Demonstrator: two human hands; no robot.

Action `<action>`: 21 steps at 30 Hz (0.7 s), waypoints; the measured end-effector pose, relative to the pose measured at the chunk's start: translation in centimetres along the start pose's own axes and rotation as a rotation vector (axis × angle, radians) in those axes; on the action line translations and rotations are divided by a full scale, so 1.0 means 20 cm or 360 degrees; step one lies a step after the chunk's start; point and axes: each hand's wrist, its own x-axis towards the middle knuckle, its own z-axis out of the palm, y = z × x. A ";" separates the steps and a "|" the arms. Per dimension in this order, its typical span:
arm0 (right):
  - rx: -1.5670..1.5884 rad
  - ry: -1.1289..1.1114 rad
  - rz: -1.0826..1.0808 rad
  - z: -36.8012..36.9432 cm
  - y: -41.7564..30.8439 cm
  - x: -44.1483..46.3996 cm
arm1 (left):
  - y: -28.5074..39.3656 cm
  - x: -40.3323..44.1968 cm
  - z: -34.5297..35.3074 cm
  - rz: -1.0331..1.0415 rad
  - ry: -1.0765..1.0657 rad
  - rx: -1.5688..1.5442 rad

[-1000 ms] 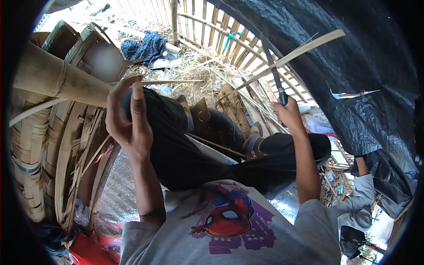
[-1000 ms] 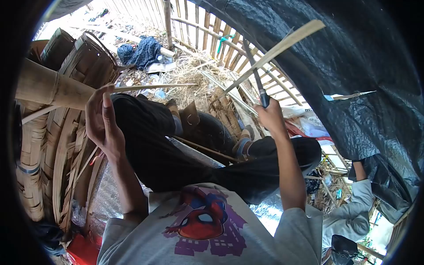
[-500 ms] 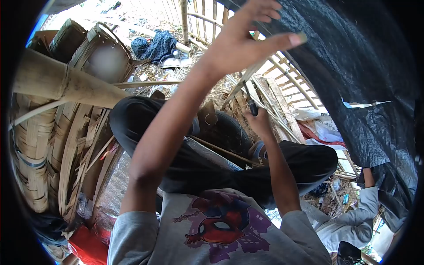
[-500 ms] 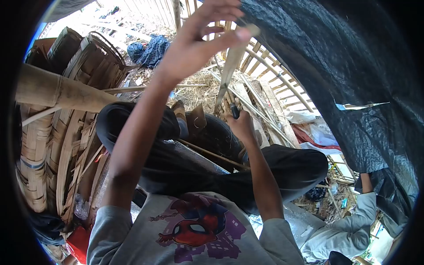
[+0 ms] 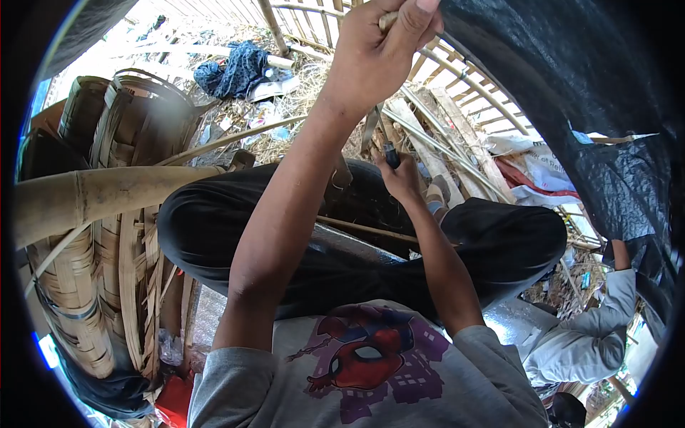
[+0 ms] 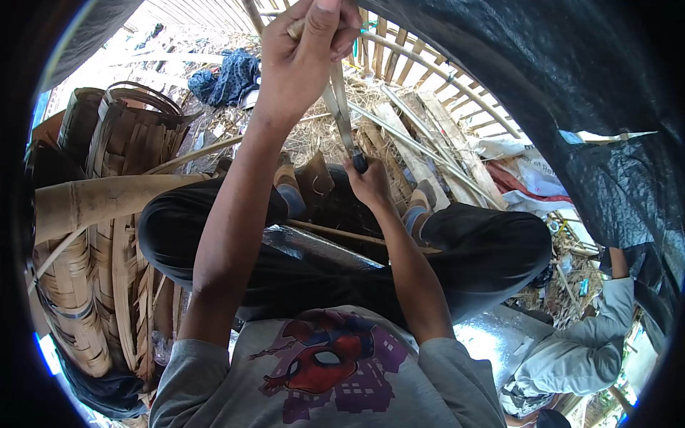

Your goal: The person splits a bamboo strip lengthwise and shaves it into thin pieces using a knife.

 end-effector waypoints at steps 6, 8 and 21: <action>0.0699 -0.0110 0.0146 0.15 0.05 0.03 | 0.02 -0.01 -0.06 -0.0262 -0.0078 -0.0030; 0.0882 -0.0343 0.0274 0.07 0.01 0.06 | 0.03 0.00 -0.06 -0.0250 -0.0069 0.0005; 0.0243 0.0984 -0.0100 0.39 0.02 0.16 | -0.08 0.06 0.09 -0.0172 0.0000 0.0154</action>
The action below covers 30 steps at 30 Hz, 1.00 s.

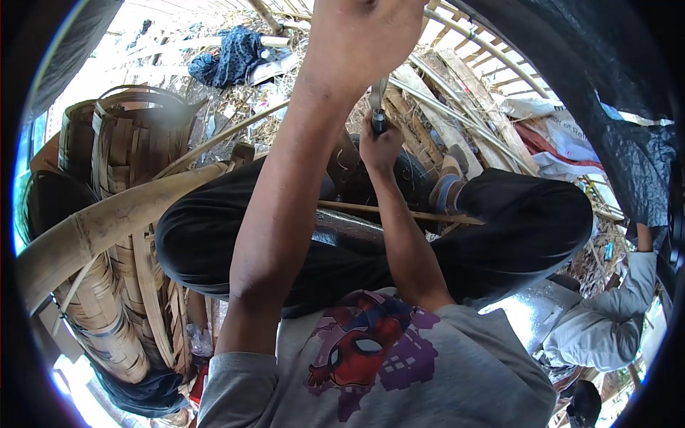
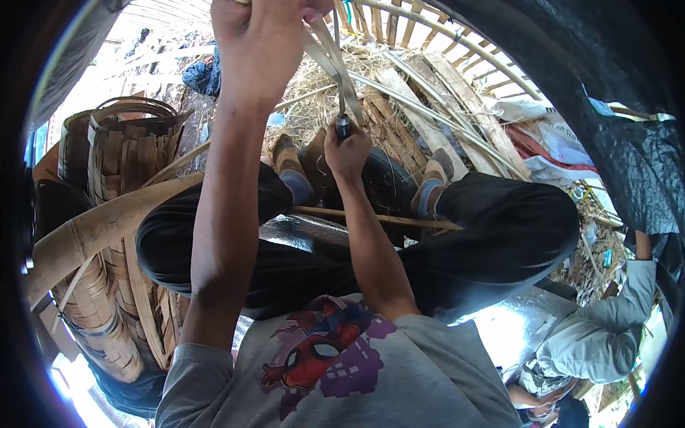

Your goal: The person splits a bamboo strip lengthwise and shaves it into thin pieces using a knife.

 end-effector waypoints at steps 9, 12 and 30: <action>-0.0007 0.0235 0.0052 0.03 0.05 0.03 | -0.03 0.08 0.12 -0.0067 -0.0027 -0.0014; -0.0201 0.0044 0.0170 -0.16 -0.08 0.06 | 0.02 0.10 0.10 -0.0021 -0.0010 0.0117; 0.0180 -0.1797 0.0651 -0.44 0.01 0.43 | 0.02 -0.02 -0.13 0.0140 -0.0215 -0.0186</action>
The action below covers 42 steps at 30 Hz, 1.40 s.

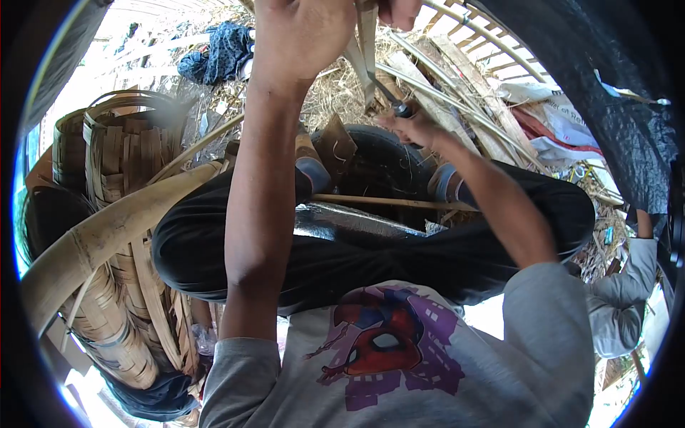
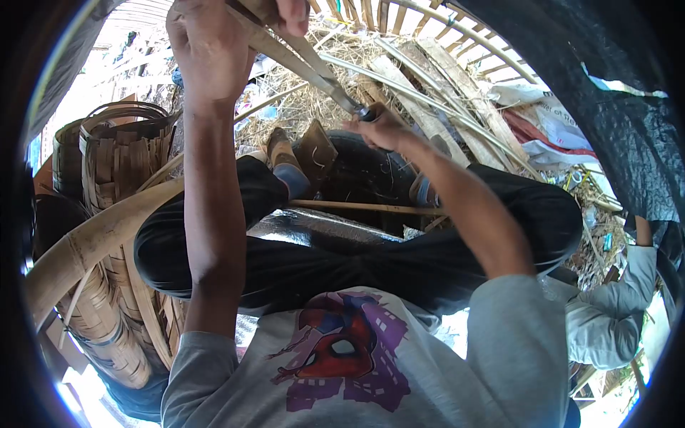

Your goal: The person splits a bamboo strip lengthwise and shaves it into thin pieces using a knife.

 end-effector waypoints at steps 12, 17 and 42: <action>-0.0093 -0.0398 0.0004 -0.20 -0.06 0.12 | -0.05 0.04 0.01 -0.0192 0.0188 -0.0005; 0.0348 -0.0538 -0.0252 -0.07 0.02 0.21 | -0.12 0.08 -0.08 -0.0029 0.0237 0.0294; 0.0371 0.1941 -0.0832 0.55 0.09 0.44 | -0.23 0.07 0.19 -0.0072 0.0136 -0.0173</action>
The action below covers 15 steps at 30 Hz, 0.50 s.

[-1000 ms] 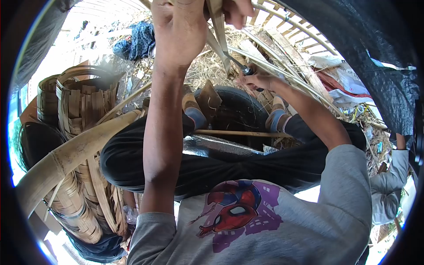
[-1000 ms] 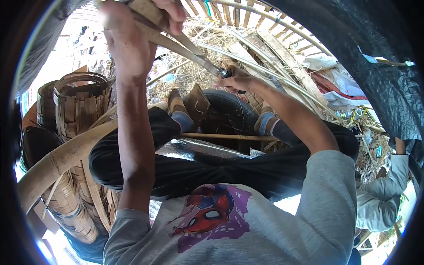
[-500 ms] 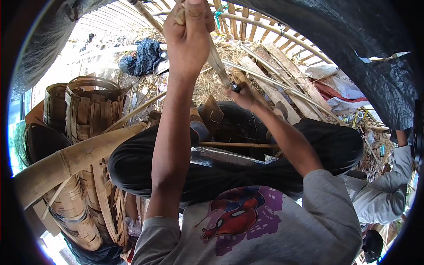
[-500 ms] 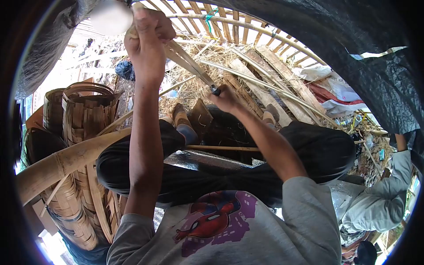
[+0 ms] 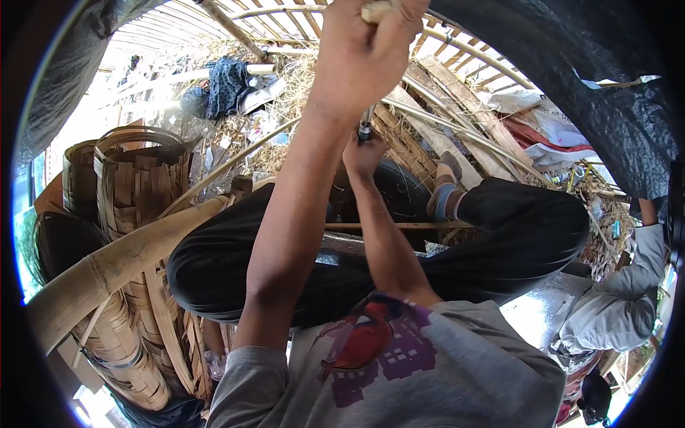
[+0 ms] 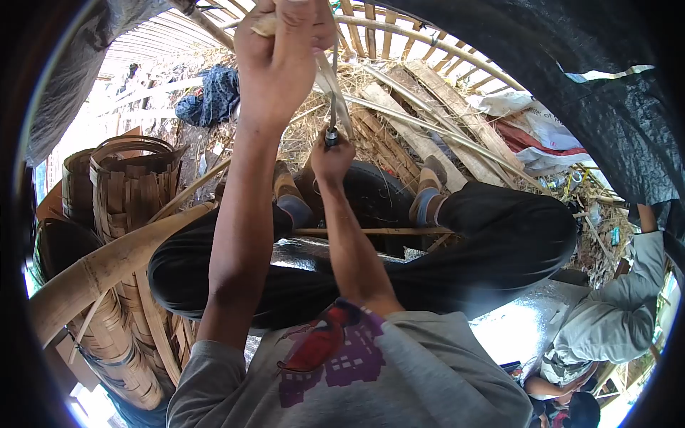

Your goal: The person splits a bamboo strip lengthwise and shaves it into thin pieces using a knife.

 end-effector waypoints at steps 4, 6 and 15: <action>0.0117 0.0162 0.0158 0.03 -0.01 -0.03 | 0.05 0.03 -0.05 -0.0207 0.0017 0.0228; -0.0310 -0.0463 0.0173 -0.09 -0.09 0.00 | 0.05 0.04 -0.18 0.0014 -0.0038 0.0383; 0.0584 -0.1522 0.1021 -0.26 -0.13 0.17 | 0.13 0.06 -0.21 0.0007 -0.0140 0.0421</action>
